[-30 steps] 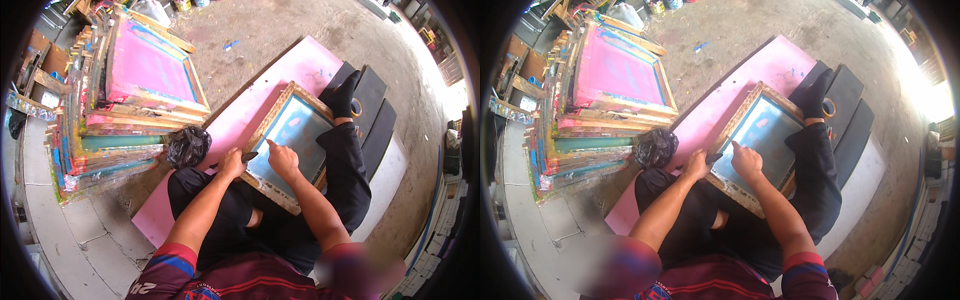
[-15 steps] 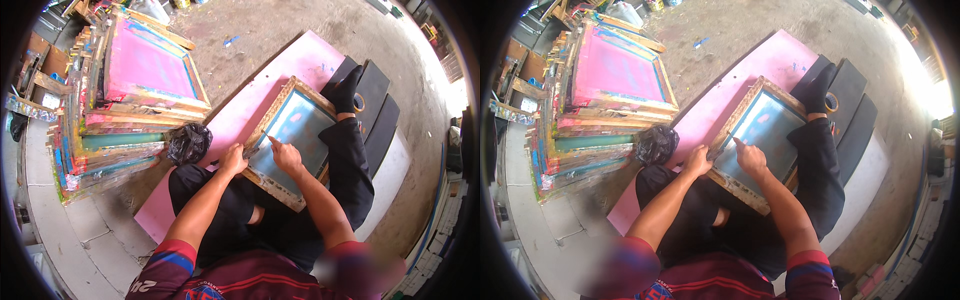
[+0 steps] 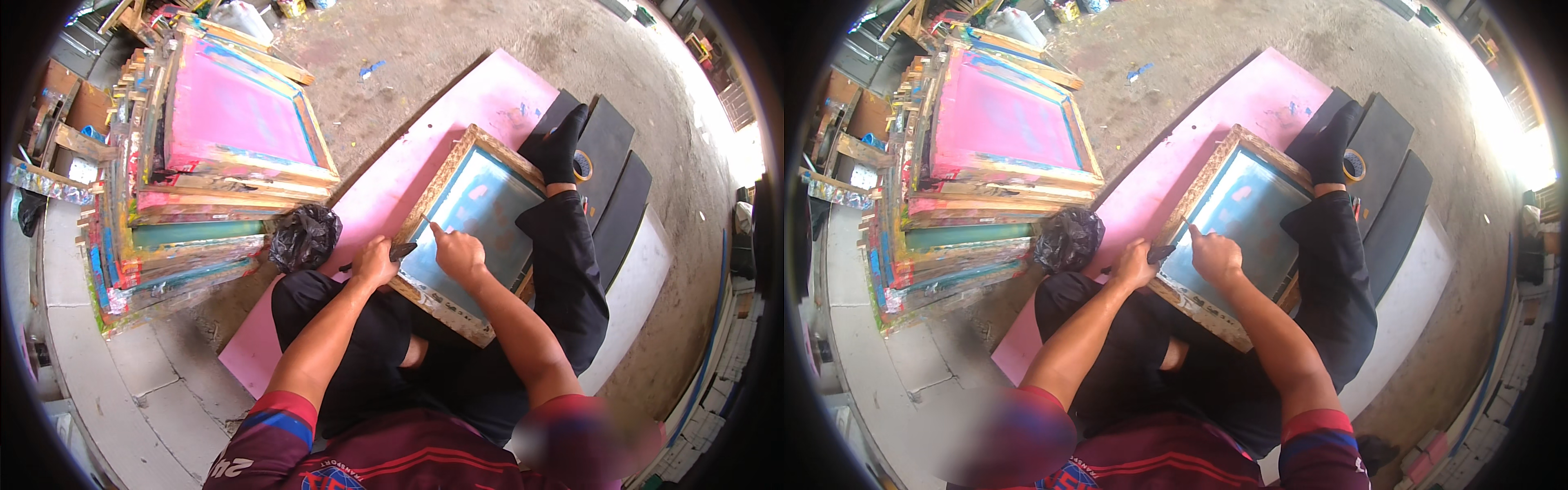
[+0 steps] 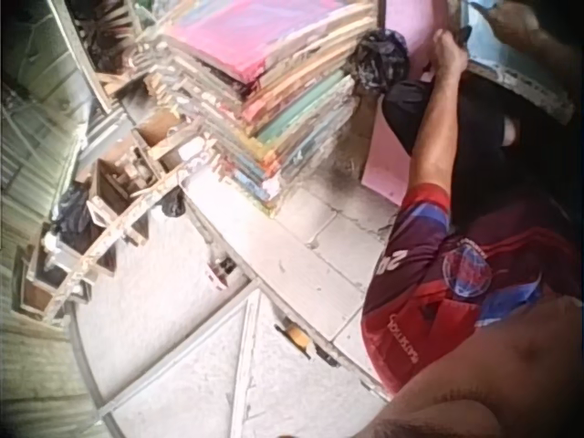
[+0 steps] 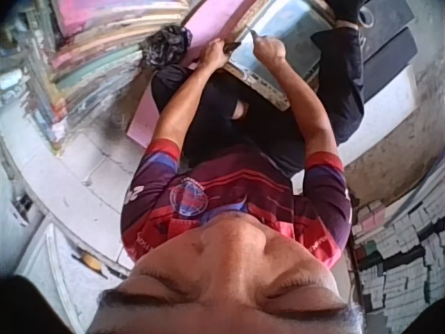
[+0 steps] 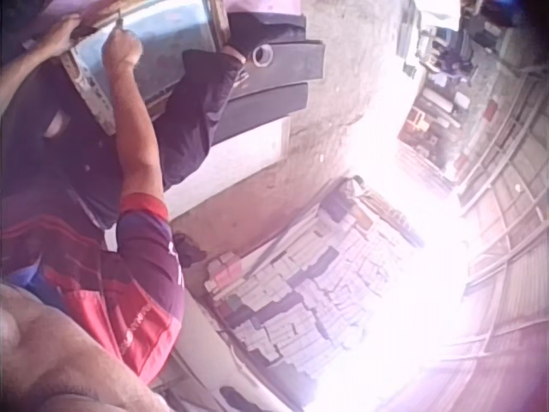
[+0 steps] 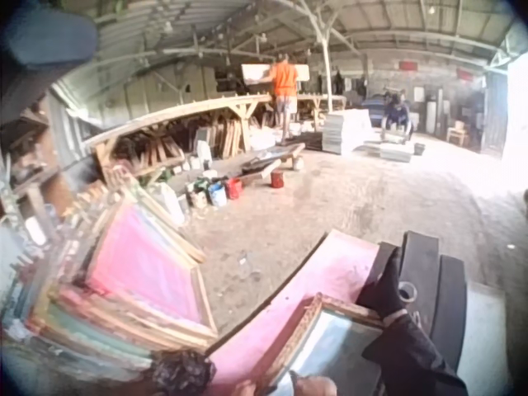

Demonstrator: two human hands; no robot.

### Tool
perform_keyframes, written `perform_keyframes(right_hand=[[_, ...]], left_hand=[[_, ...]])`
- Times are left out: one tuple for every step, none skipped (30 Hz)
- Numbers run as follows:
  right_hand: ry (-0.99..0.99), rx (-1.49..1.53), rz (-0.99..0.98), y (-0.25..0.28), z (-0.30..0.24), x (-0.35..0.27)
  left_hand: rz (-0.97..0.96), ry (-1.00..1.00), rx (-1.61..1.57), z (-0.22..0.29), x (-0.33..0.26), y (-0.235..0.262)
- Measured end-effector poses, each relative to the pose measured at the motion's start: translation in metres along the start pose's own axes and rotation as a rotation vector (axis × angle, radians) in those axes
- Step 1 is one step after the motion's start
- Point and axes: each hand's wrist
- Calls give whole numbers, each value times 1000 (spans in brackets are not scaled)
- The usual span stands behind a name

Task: The person sits on the floor and uses a small metal scraper to remove dried material from the surface of a screen printing frame. They repeatedly scrape along the edges and across the mesh area, then briefly lift and reposition the frame to continue scraping.

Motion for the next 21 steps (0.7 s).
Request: perform_keyframes(right_hand=[[-7,-43,-10,-3,-7,-1],[-14,-86,-20,-6,-10,-1],[-4,27,-6,-11,-7,0],[5,141,13,-11,-1,3],[14,255,32,-12,4,5],[13,257,6,-13,10,4],[11,262,-17,-5,13,2],[10,267,-42,0,14,0],[-7,231,-66,-1,11,0],[-21,191,-88,0,6,-1],[-34,151,-112,0,3,-2],[-21,301,-14,-15,5,0],[-15,445,90,-38,16,6],[-6,591,190,-55,25,10],[6,618,176,-61,32,11],[19,647,163,-57,34,13],[31,676,150,-53,33,14],[21,534,81,-49,33,12],[22,391,3,-20,19,2],[15,243,-65,-1,14,-4],[6,245,-38,1,16,-3]], left_hand=[[8,-12,-1,-4,1,-2],[17,-24,-1,-9,2,-5],[25,-36,-2,-13,2,-8],[38,-44,1,-13,2,-9],[50,-52,4,-14,2,-9],[64,-60,7,-15,1,-10],[54,-59,21,-11,1,-7],[45,-58,36,-8,0,-3],[36,-56,51,-5,-1,0],[41,-55,50,-6,-1,0],[47,-54,48,-7,-1,0],[52,-53,47,-8,-2,0],[52,-63,40,-5,3,-1],[50,-67,35,-4,5,-2],[47,-67,31,-4,4,-3],[48,-73,28,-5,4,-3],[49,-79,26,-6,3,-2],[50,-86,23,-7,2,-2],[40,-53,37,-11,-3,0],[29,-30,49,-9,-4,2],[16,-14,59,-5,-3,2]])
Point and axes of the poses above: each hand's wrist, its own x-axis towards the middle knuckle, its own y-axis out of the back of the hand, z = x × y, and after that the axes turned 9 degrees about -x, right-handed
